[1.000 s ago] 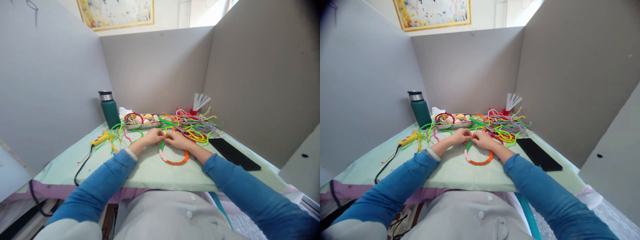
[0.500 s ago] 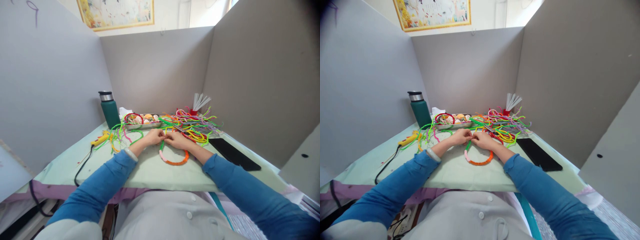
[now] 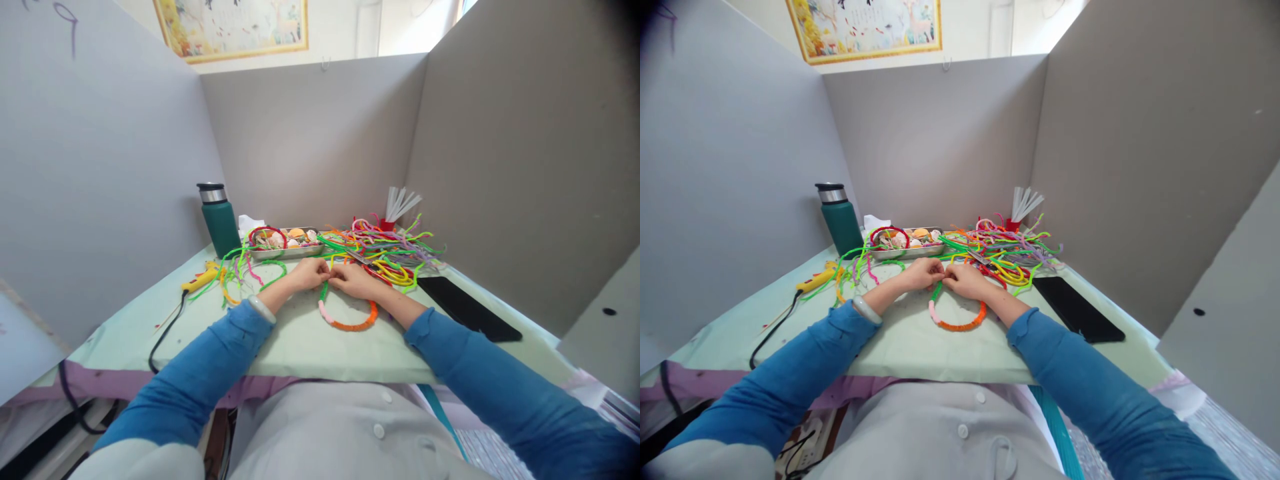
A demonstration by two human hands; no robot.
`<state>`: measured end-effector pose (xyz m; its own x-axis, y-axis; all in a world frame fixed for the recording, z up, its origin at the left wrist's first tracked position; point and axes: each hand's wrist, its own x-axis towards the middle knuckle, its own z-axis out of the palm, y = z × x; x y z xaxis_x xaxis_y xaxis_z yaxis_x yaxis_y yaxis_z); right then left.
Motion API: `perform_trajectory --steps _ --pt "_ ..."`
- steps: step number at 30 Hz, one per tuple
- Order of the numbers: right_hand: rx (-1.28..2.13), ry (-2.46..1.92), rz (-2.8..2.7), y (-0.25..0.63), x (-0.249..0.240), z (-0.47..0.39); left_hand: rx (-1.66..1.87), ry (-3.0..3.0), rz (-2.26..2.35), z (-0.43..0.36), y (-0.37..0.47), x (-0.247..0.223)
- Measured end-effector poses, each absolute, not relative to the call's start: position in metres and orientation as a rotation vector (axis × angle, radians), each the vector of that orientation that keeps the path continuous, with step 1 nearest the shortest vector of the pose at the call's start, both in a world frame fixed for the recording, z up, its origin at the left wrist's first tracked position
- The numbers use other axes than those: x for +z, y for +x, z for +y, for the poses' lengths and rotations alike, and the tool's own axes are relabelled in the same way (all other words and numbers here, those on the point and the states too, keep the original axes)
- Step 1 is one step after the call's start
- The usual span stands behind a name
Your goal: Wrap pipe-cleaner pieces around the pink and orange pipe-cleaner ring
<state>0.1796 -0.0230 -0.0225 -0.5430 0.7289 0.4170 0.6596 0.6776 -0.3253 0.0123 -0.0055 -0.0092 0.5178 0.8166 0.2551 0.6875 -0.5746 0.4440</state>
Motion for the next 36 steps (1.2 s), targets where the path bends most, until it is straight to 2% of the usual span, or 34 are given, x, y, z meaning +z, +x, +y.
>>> perform_trajectory --steps 21,36 --pt "0.222 -1.048 -2.357 0.1798 -0.0217 -0.0239 0.623 2.453 1.278 -0.0088 0.012 -0.0062" --pt "0.502 -1.054 -2.229 0.1823 -0.0256 -0.0209 0.72 2.299 1.213 -0.0069 0.0126 -0.0066"
